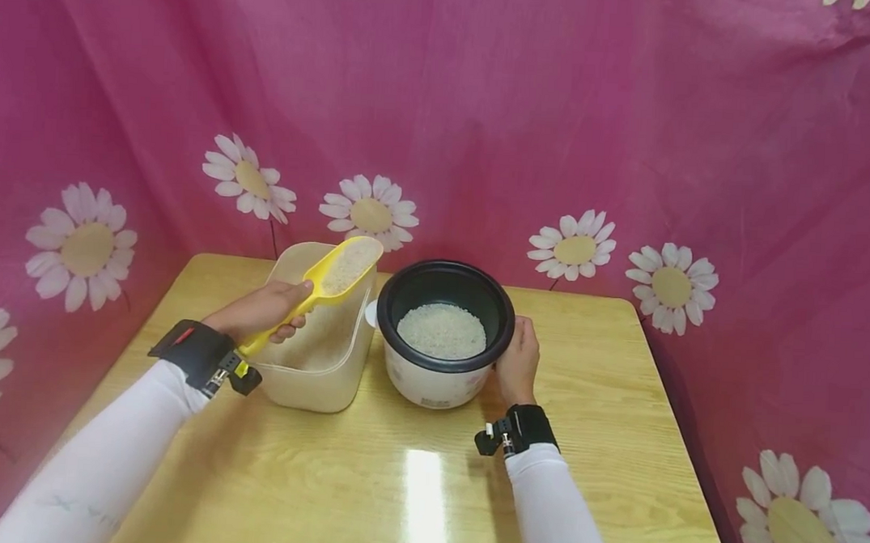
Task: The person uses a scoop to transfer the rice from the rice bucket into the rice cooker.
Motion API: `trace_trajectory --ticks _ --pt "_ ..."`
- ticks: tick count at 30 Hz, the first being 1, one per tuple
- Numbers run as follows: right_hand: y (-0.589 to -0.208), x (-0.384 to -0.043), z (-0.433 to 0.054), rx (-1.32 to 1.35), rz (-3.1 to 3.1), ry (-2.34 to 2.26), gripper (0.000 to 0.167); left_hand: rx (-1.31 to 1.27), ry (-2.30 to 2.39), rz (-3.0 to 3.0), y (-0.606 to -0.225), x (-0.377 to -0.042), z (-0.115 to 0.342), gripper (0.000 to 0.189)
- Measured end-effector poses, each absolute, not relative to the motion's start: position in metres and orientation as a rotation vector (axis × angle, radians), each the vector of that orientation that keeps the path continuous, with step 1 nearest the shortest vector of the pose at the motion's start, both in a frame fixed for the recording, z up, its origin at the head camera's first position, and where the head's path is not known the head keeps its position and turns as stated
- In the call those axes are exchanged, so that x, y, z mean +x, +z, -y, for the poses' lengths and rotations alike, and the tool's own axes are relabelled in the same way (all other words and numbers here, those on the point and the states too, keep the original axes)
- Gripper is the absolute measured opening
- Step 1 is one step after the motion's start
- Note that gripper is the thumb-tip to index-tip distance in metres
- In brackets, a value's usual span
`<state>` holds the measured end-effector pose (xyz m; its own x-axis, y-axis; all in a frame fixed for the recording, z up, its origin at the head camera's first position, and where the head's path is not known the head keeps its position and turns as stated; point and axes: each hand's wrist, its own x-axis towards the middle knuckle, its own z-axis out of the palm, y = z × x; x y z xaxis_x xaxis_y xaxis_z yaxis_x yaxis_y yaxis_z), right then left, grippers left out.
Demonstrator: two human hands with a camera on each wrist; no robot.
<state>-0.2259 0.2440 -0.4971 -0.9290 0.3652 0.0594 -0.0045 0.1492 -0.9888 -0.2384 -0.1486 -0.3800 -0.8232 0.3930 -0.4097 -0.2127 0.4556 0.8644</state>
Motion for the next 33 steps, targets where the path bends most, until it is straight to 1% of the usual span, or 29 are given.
trace_trajectory --ticks 8,18,22,28,33 --pt "-0.502 -0.23 -0.251 -0.36 2.155 1.844 0.027 0.219 1.414 -2.13 -0.373 -0.233 0.133 0.041" --pt "-0.501 -0.226 -0.246 -0.306 2.115 1.818 0.035 0.239 1.403 -2.153 -0.364 -0.232 0.115 0.038" --pt "-0.499 -0.225 -0.245 -0.297 2.116 1.818 0.036 0.249 1.368 -2.166 -0.359 -0.231 0.106 0.039" --pt "-0.497 -0.223 -0.245 -0.332 2.123 1.877 0.03 0.267 1.317 -2.198 -0.353 -0.228 0.091 0.047" --pt "-0.498 -0.222 -0.246 -0.342 2.129 1.876 0.032 0.272 1.271 -2.243 -0.353 -0.226 0.078 0.044"
